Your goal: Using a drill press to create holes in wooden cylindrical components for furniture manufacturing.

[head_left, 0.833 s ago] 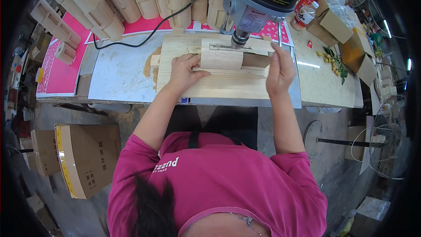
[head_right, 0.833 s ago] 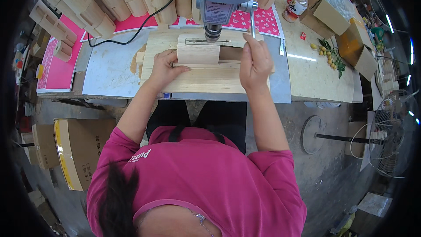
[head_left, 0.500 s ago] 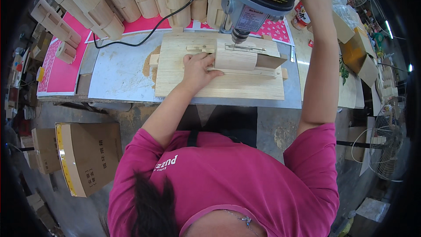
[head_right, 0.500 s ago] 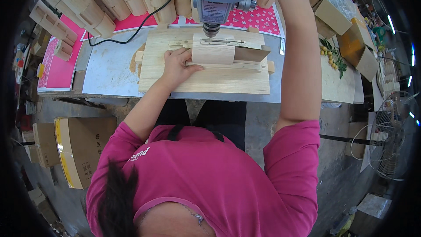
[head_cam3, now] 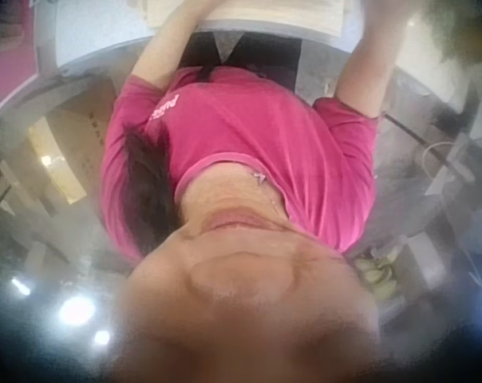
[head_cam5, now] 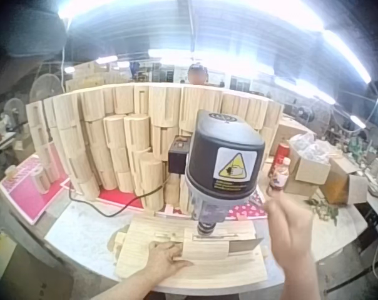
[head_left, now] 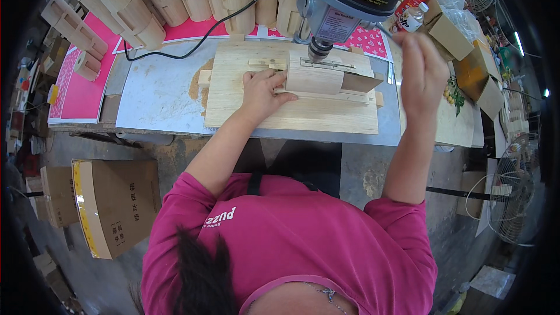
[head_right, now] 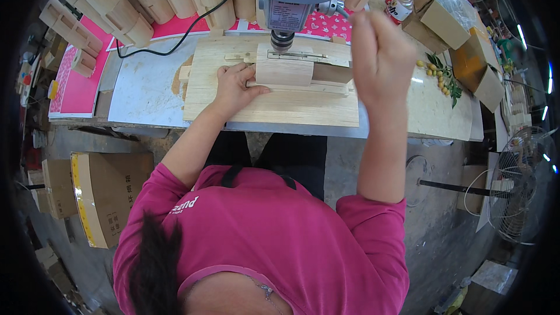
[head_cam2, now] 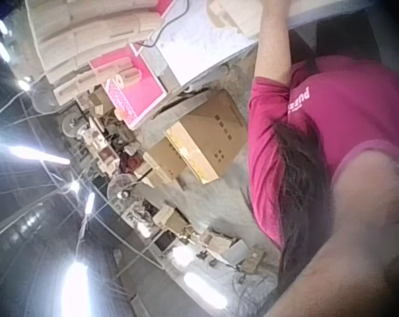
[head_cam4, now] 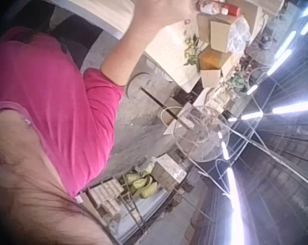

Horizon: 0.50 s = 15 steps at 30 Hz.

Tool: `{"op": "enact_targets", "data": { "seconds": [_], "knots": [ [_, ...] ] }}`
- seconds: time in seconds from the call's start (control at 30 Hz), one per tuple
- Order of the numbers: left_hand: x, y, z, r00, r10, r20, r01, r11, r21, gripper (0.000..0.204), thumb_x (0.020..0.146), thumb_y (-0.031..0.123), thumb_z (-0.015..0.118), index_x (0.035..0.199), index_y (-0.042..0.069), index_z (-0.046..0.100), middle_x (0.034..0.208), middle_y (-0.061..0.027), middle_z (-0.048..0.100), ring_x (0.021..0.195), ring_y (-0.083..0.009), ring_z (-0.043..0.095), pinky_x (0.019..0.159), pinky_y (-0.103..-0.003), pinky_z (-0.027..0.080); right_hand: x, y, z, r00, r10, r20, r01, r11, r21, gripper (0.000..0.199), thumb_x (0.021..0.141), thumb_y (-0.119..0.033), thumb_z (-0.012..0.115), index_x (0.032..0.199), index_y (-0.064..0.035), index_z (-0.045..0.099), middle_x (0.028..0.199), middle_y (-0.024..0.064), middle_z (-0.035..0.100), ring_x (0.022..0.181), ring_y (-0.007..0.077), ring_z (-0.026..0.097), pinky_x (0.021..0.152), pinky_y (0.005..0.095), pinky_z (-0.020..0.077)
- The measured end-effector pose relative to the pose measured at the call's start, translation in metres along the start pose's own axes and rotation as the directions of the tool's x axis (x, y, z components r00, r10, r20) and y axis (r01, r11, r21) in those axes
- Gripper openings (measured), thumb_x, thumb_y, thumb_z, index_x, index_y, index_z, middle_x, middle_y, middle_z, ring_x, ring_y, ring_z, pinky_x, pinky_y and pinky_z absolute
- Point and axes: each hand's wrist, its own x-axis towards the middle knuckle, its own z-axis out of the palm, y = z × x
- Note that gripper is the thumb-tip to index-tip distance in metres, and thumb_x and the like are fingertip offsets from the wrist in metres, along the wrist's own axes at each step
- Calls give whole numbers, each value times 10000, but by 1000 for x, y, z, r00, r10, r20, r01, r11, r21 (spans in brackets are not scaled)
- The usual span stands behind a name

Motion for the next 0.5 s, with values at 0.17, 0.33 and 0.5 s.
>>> {"op": "enact_targets", "data": {
  "seconds": [0.17, 0.33, 0.5],
  "knots": [
    [-2, -1, -1, 1000, -11, 5, 11, 1000, 16, 500, 569, 390, 754, 997, 154, 650, 745, 12, 552, 726, -168, 514, 731, -338, 267, -45, 9, 23, 992, 123, -29, -119, 985, 125, 167, 849, -66, 497, 916, 32, 615, 615, 56, 548, 533, 103, 487, 513, 243, 389],
    [1, 5, -1, 999, 3, -46, -5, 1000, -28, 371, 575, 345, 764, 865, 139, 657, 707, 9, 545, 714, -178, 520, 733, -329, 275, -78, 50, 58, 988, -11, -155, 43, 978, 203, 170, 846, -21, 471, 942, 32, 600, 673, 71, 545, 565, 115, 489, 522, 239, 377],
    [1, 1, 1, 1000, 1, -31, -1, 1000, 9, 382, 577, 357, 759, 878, 145, 658, 707, 10, 546, 714, -175, 522, 737, -328, 276, -81, 66, 78, 968, -135, -211, 185, 953, 239, 137, 837, -8, 475, 915, 33, 581, 641, 78, 512, 568, 154, 480, 529, 254, 369]
  ]
}}
